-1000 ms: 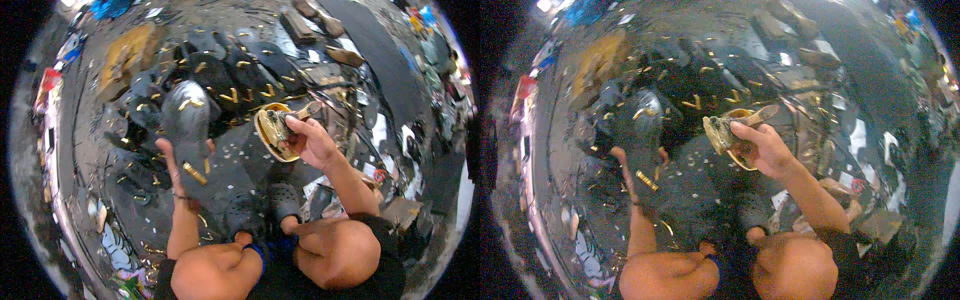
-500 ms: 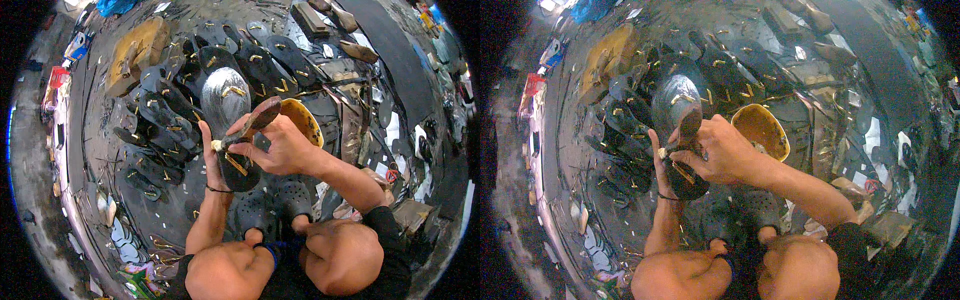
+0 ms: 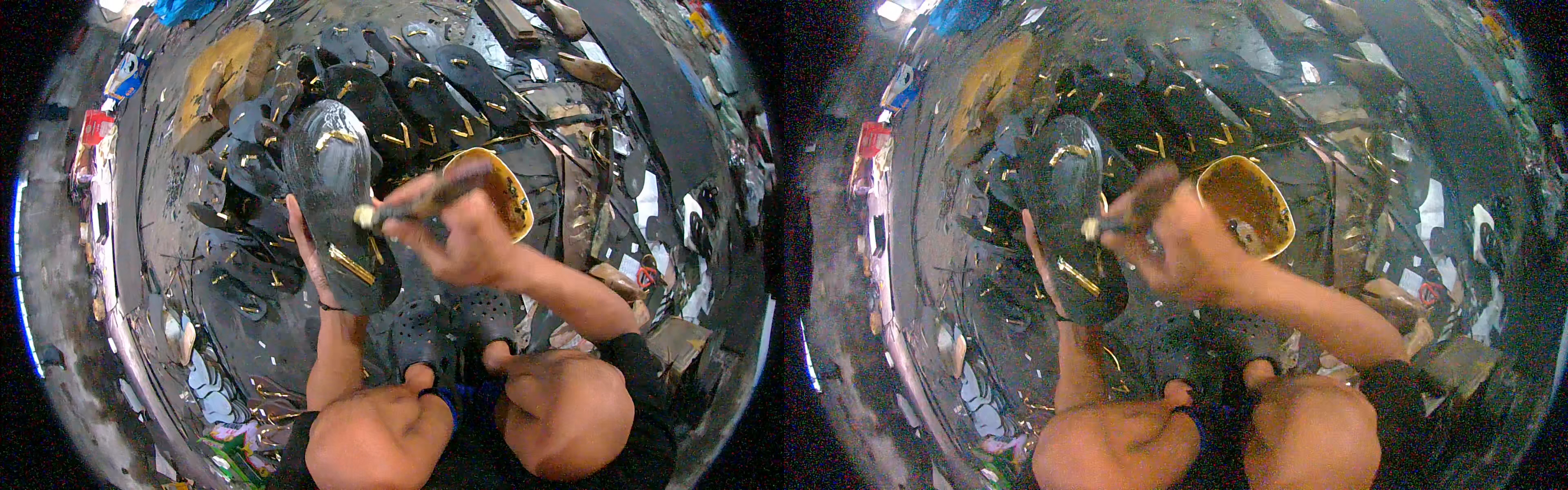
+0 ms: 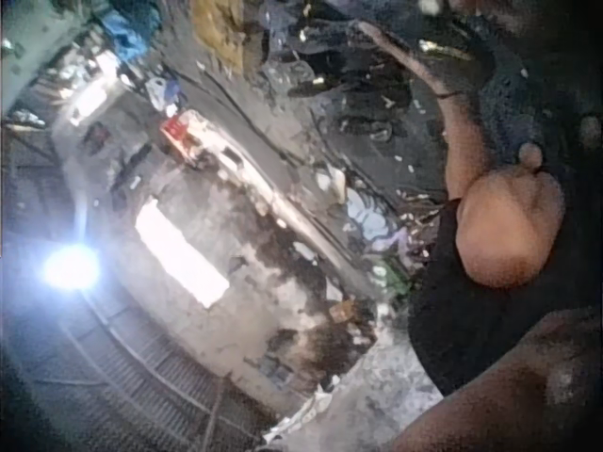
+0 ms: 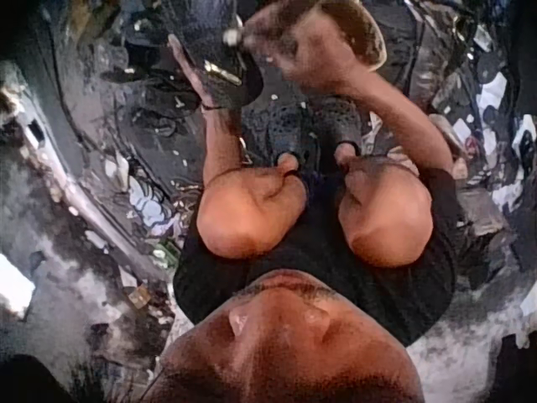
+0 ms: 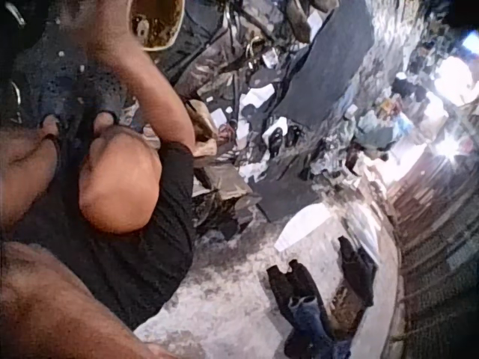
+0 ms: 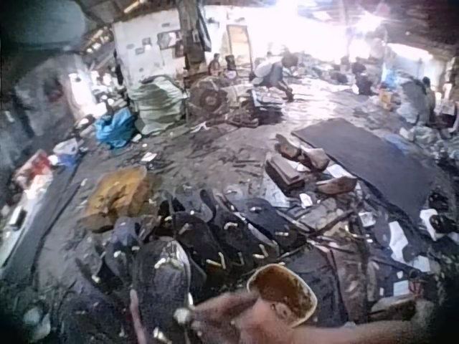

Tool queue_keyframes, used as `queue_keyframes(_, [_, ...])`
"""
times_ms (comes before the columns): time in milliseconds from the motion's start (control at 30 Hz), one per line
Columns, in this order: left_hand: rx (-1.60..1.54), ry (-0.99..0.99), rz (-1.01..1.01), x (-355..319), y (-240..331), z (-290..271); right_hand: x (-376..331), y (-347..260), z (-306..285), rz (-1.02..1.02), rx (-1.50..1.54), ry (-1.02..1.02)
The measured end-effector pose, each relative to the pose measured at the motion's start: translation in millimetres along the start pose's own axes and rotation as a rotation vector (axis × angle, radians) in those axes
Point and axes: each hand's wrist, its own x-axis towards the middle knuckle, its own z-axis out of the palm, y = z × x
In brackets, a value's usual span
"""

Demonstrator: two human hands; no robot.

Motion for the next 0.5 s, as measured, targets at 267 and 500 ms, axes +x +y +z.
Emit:
queue_keyframes(267, [0.136,-0.065,-0.016,9,2,-19,-23,-36,-2,-0.145,-0.17,-0.155])
queue_keyframes(500, [-0.112,-0.04,-0.217,-8,-44,-26,27,-10,-10,-0.329,-0.374,-0.101])
